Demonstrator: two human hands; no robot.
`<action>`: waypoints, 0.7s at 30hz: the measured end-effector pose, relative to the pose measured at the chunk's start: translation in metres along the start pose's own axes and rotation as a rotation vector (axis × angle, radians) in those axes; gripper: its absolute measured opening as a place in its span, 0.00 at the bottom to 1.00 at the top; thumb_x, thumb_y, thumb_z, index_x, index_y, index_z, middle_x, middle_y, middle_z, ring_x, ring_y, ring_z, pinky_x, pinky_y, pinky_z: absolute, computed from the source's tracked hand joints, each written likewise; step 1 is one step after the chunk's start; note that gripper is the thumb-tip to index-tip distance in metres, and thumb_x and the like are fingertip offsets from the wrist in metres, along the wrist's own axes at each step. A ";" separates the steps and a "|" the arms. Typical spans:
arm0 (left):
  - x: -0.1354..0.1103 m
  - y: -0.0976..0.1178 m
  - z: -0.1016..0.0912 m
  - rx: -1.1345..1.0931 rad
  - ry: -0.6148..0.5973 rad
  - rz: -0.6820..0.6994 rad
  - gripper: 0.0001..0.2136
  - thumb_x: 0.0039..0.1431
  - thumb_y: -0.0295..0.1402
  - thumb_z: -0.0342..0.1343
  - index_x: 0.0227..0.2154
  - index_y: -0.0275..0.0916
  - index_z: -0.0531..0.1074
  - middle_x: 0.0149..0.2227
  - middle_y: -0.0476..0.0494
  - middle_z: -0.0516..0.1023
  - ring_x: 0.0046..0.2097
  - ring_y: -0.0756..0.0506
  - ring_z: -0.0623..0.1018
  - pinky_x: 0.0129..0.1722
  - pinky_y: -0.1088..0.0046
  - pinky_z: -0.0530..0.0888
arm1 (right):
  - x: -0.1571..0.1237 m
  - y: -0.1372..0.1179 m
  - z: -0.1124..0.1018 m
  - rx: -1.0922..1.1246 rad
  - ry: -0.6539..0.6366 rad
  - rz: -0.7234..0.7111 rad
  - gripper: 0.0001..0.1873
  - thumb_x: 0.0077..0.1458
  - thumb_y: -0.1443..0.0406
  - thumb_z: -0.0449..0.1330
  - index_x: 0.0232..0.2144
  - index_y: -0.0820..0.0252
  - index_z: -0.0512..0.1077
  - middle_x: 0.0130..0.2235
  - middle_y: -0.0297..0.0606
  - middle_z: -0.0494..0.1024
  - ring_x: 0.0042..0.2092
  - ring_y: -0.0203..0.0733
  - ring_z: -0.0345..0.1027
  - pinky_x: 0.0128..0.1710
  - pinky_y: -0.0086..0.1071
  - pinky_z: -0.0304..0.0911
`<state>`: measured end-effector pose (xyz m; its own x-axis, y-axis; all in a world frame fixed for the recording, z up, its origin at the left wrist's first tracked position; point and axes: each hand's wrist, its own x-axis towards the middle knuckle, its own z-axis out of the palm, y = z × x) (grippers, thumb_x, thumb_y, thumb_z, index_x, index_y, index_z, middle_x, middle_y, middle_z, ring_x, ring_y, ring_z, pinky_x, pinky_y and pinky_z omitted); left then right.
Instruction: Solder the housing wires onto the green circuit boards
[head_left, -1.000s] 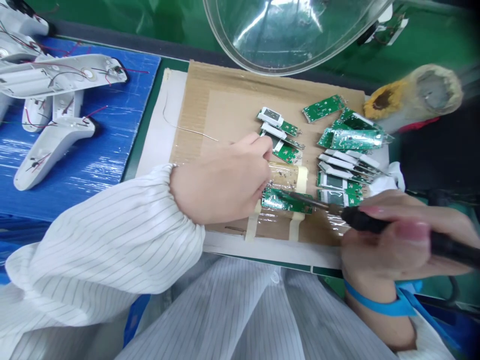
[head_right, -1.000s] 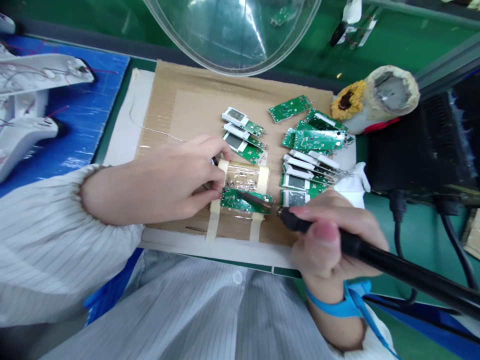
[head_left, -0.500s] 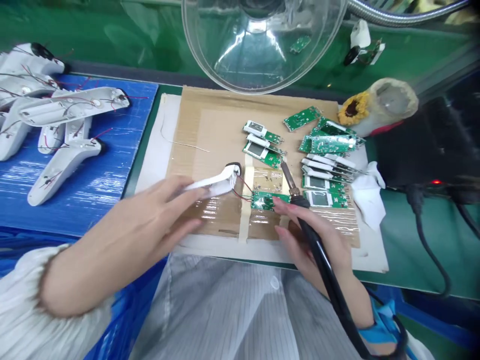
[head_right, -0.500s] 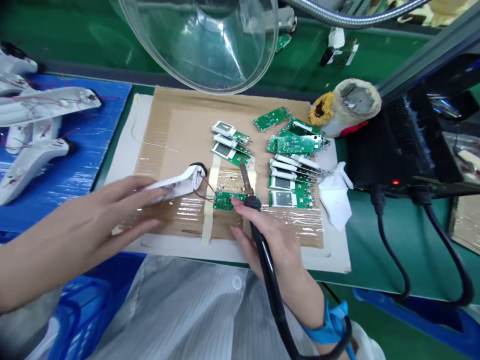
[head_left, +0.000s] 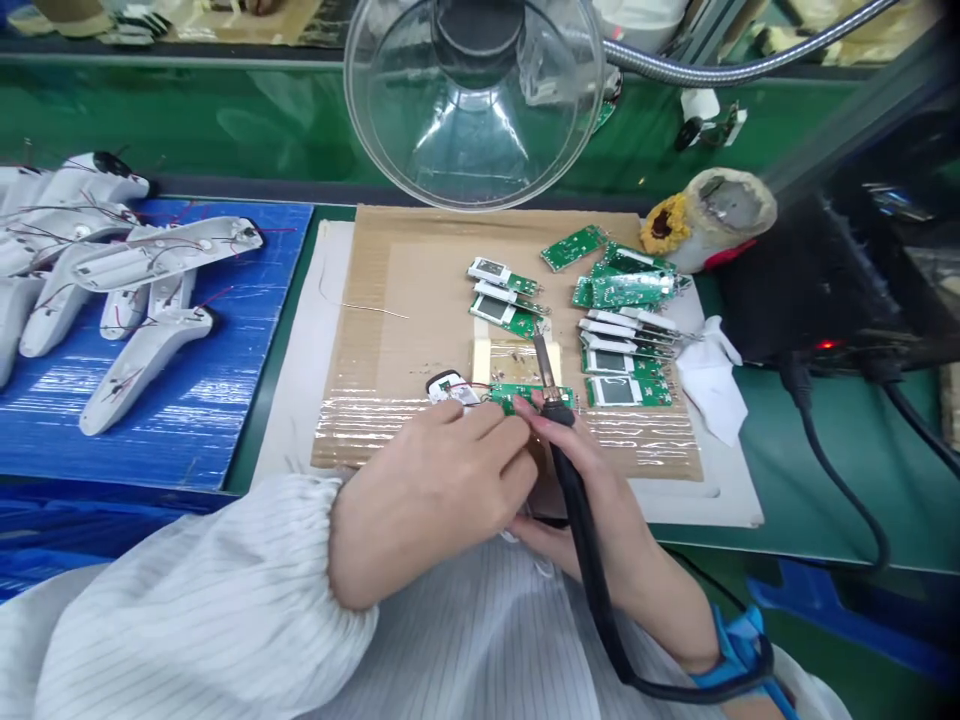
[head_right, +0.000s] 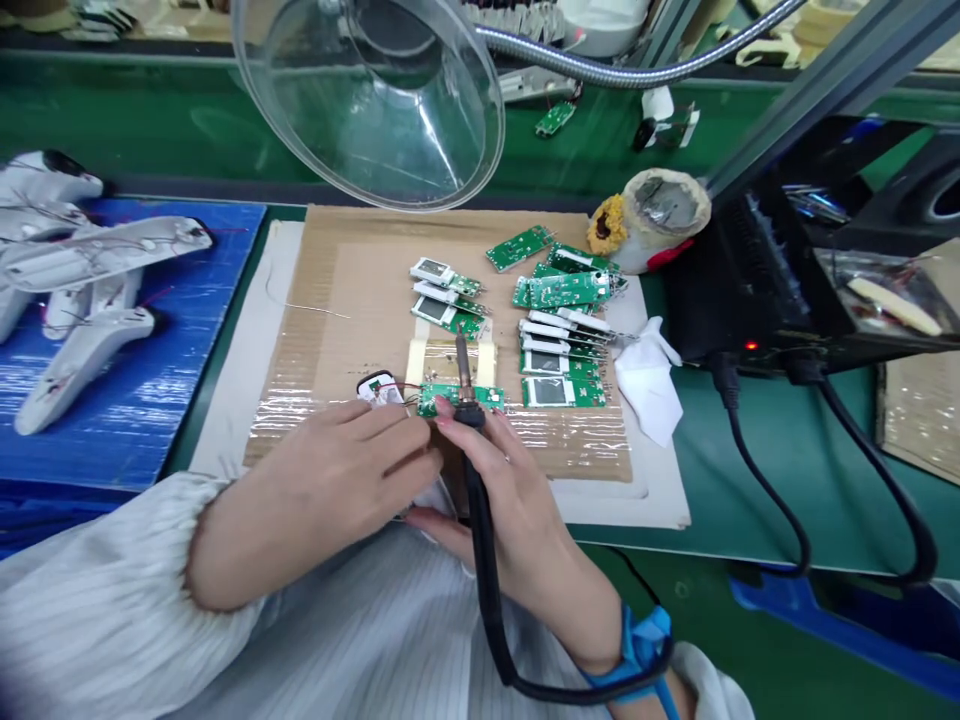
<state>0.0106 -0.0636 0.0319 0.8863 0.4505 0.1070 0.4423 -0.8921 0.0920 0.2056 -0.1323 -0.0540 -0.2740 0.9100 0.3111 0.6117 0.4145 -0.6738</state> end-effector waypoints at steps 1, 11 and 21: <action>0.001 -0.002 0.002 -0.031 0.033 0.042 0.07 0.65 0.24 0.53 0.32 0.35 0.75 0.35 0.42 0.77 0.37 0.41 0.77 0.34 0.63 0.74 | 0.000 0.001 0.000 -0.004 0.012 -0.010 0.48 0.51 0.57 0.70 0.68 0.50 0.51 0.66 0.44 0.66 0.67 0.52 0.61 0.65 0.55 0.64; -0.011 -0.018 0.030 -0.486 0.198 -0.078 0.08 0.69 0.29 0.53 0.44 0.42 0.77 0.46 0.50 0.83 0.58 0.45 0.73 0.69 0.55 0.57 | 0.001 0.002 0.000 -0.011 0.008 -0.033 0.51 0.51 0.55 0.70 0.68 0.51 0.48 0.65 0.44 0.68 0.66 0.51 0.62 0.67 0.56 0.60; -0.014 -0.010 0.040 -0.543 0.240 -0.165 0.09 0.67 0.26 0.55 0.44 0.44 0.77 0.43 0.49 0.81 0.58 0.45 0.72 0.69 0.53 0.57 | 0.008 -0.013 -0.009 0.039 0.210 -0.030 0.39 0.51 0.66 0.70 0.62 0.48 0.60 0.52 0.37 0.81 0.49 0.45 0.79 0.50 0.42 0.78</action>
<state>-0.0005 -0.0622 -0.0103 0.7284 0.6328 0.2628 0.3825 -0.6937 0.6104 0.2022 -0.1302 -0.0372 -0.1281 0.8779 0.4613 0.5757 0.4446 -0.6862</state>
